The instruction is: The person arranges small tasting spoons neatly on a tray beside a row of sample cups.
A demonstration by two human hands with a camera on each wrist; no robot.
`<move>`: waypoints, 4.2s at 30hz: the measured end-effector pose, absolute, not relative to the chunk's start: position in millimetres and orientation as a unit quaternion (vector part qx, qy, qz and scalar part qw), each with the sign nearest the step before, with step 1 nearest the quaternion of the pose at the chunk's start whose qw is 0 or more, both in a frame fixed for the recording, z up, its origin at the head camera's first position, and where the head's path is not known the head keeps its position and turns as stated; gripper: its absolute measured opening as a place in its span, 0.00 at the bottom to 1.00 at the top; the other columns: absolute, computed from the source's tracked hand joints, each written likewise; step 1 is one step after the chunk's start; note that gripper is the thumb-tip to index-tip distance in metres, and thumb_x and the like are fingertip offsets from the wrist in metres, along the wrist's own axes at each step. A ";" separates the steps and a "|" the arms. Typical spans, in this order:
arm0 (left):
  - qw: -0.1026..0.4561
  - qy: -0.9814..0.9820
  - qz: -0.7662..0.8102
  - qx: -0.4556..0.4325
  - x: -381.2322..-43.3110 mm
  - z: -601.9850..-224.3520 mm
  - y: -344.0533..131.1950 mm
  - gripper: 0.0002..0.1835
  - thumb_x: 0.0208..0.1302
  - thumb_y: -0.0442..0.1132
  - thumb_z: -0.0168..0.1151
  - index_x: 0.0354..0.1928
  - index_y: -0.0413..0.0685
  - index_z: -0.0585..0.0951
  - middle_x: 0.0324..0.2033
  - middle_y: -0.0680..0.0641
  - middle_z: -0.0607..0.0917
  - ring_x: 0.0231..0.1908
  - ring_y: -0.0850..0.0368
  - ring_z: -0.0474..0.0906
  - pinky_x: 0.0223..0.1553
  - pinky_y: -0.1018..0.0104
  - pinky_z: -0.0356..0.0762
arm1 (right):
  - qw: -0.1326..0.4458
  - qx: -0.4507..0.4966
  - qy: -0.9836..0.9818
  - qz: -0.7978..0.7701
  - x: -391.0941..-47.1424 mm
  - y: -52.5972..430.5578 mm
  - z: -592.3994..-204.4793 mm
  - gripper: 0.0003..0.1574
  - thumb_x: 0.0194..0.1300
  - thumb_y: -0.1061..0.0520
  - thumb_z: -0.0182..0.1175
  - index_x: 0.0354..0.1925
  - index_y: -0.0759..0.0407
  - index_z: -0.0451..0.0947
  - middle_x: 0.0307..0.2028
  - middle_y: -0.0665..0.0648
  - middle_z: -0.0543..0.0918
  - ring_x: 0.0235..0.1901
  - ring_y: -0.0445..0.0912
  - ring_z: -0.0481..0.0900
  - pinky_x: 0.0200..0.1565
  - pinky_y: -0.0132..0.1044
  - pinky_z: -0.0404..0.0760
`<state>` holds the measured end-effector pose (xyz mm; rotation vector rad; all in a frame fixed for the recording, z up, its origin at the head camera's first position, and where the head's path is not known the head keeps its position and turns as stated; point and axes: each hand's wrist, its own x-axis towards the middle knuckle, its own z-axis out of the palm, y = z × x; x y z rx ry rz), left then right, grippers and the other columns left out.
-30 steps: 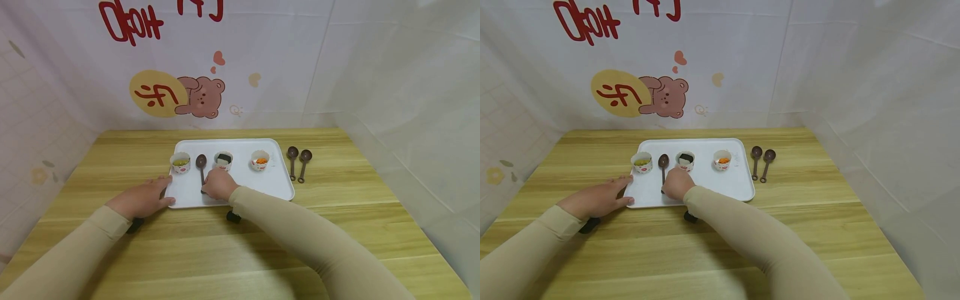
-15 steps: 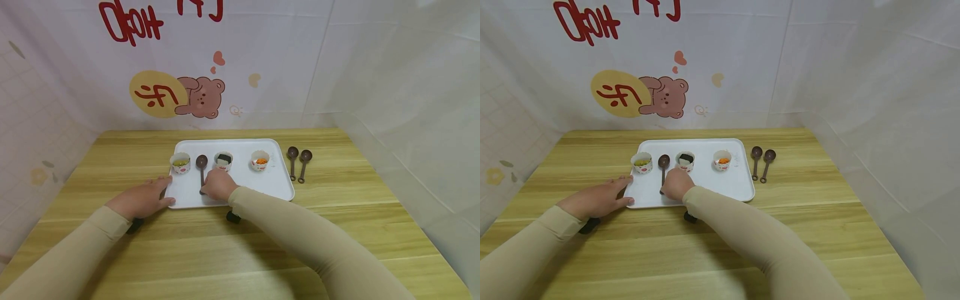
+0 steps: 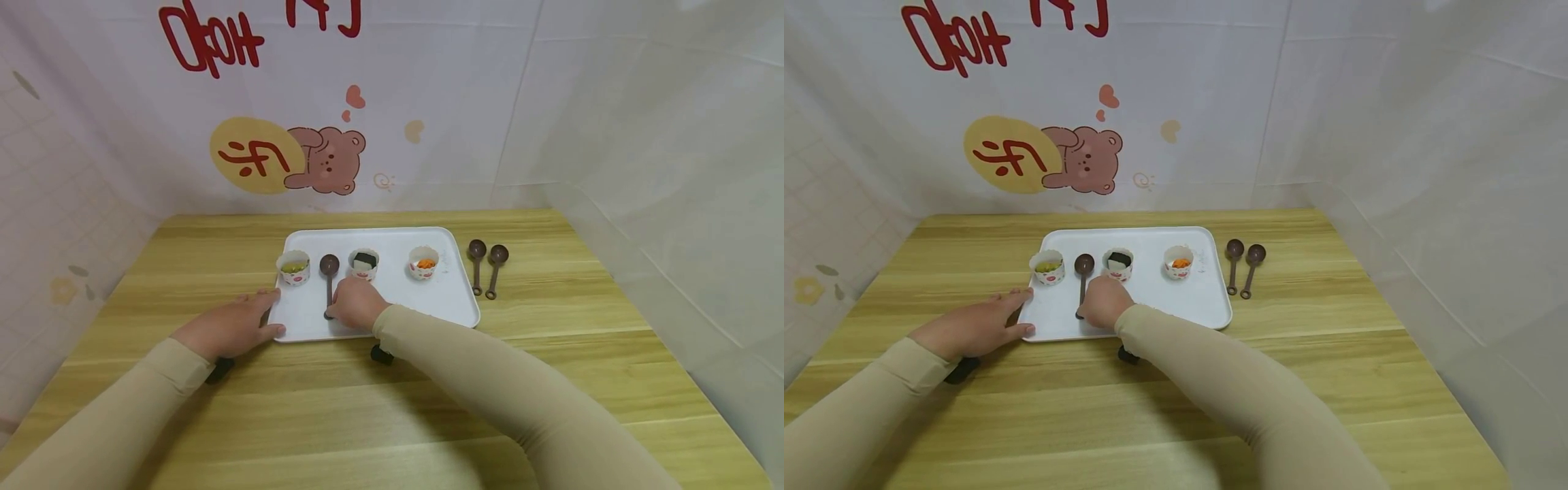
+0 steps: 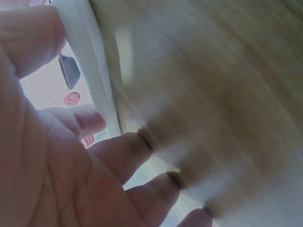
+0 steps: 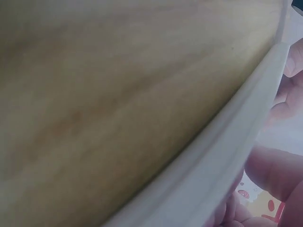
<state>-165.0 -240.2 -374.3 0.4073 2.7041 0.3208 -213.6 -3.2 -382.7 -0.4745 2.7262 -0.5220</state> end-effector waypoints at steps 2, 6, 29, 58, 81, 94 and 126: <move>0.195 0.964 0.114 0.144 -165.0 -374.5 -240.9 0.47 0.76 0.64 0.56 0.82 0.39 0.57 0.79 0.27 0.60 0.75 0.17 0.55 0.72 0.25 0.60 | 0.167 -0.166 0.955 -0.181 -213.4 -2.4 -381.3 0.13 0.70 0.48 0.71 0.41 0.57 0.89 0.30 0.49 0.85 0.31 0.41 0.76 0.33 0.30 0.73; 0.193 0.963 0.117 0.146 -165.6 -375.4 -240.9 0.48 0.76 0.64 0.57 0.82 0.38 0.57 0.79 0.27 0.60 0.75 0.17 0.55 0.72 0.25 0.60 | 0.179 -0.161 0.953 -0.183 -212.9 0.1 -378.5 0.16 0.70 0.47 0.71 0.43 0.58 0.89 0.32 0.50 0.86 0.31 0.41 0.76 0.33 0.30 0.73; 0.203 0.963 0.115 0.133 -164.9 -373.1 -238.2 0.48 0.75 0.64 0.58 0.83 0.40 0.56 0.80 0.29 0.59 0.76 0.20 0.55 0.74 0.26 0.58 | 0.135 -0.182 0.952 -0.207 -209.4 39.4 -355.9 0.20 0.77 0.45 0.61 0.55 0.56 0.86 0.46 0.52 0.91 0.37 0.43 0.82 0.46 0.35 0.81; 0.194 0.963 0.125 0.142 -165.7 -376.0 -241.2 0.48 0.75 0.65 0.57 0.83 0.40 0.57 0.79 0.28 0.59 0.76 0.18 0.53 0.72 0.25 0.60 | -0.019 -0.206 0.974 -0.095 -243.4 114.2 -354.0 0.39 0.79 0.35 0.54 0.74 0.58 0.71 0.78 0.65 0.66 0.81 0.65 0.58 0.82 0.57 0.53; 0.187 0.964 0.122 0.143 -165.4 -375.8 -240.5 0.47 0.75 0.64 0.57 0.82 0.39 0.58 0.79 0.28 0.60 0.75 0.18 0.55 0.71 0.25 0.61 | 0.027 -0.150 0.984 -0.097 -252.5 160.5 -361.5 0.52 0.74 0.27 0.55 0.82 0.54 0.59 0.85 0.66 0.48 0.82 0.73 0.43 0.79 0.72 0.45; 0.188 0.965 0.117 0.142 -165.3 -376.4 -241.5 0.48 0.75 0.64 0.58 0.82 0.38 0.57 0.79 0.30 0.62 0.74 0.16 0.57 0.70 0.26 0.64 | 0.031 -0.136 0.985 -0.104 -256.1 200.6 -365.9 0.51 0.76 0.31 0.54 0.82 0.59 0.57 0.83 0.71 0.50 0.81 0.75 0.42 0.78 0.74 0.45; 0.189 0.964 0.119 0.144 -165.0 -375.5 -241.1 0.48 0.75 0.64 0.58 0.82 0.37 0.57 0.79 0.29 0.61 0.74 0.18 0.57 0.72 0.27 0.61 | 0.061 -0.101 0.991 -0.067 -242.1 274.8 -383.5 0.51 0.78 0.32 0.54 0.81 0.62 0.58 0.81 0.76 0.51 0.78 0.81 0.44 0.72 0.82 0.48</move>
